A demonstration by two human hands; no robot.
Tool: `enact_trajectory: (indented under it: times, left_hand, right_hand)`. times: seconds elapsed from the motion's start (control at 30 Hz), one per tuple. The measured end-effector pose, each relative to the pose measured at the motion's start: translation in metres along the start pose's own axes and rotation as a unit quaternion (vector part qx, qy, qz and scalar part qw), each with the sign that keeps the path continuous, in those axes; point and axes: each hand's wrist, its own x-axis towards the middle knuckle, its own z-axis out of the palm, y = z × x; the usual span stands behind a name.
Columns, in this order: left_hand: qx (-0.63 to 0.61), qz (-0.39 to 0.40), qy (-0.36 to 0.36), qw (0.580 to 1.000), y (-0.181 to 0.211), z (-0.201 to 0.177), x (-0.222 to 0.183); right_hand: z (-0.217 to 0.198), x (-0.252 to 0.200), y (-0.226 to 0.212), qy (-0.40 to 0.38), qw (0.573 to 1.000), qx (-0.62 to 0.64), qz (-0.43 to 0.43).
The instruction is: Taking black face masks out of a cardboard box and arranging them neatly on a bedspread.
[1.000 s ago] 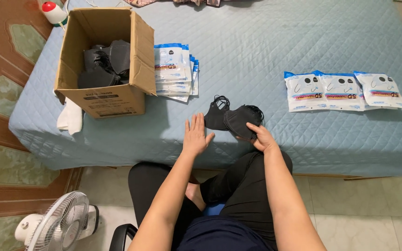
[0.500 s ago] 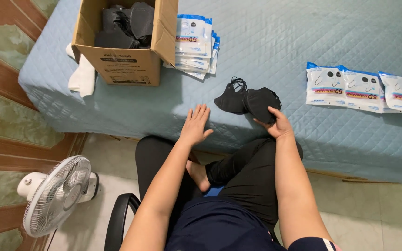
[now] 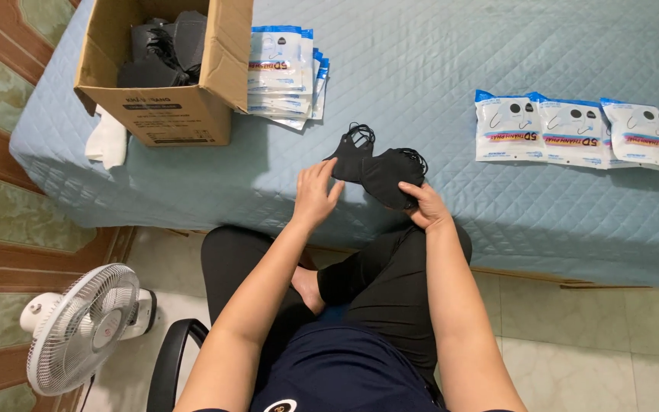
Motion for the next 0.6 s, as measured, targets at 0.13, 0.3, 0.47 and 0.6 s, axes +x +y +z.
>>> enact_trajectory:
  times: [0.13, 0.3, 0.47, 0.6]
  left_hand:
    - [-0.042, 0.034, -0.046, 0.997, 0.032, 0.003, 0.02]
    - [0.074, 0.08, -0.058, 0.992, 0.02, 0.041, 0.041]
    - [0.113, 0.083, -0.004, 0.99, 0.03, 0.056, 0.036]
    - [0.148, 0.086, 0.047, 0.984, 0.031, 0.061, 0.031]
  right_hand:
    - [0.002, -0.007, 0.003, 0.007, 1.0, 0.015, -0.005]
    - [-0.006, 0.002, 0.009, 0.008, 0.999, 0.041, -0.005]
    - [0.0, 0.005, 0.006, 0.034, 0.995, 0.099, 0.004]
    - [0.038, -0.019, -0.01, 0.037, 0.99, 0.123, 0.05]
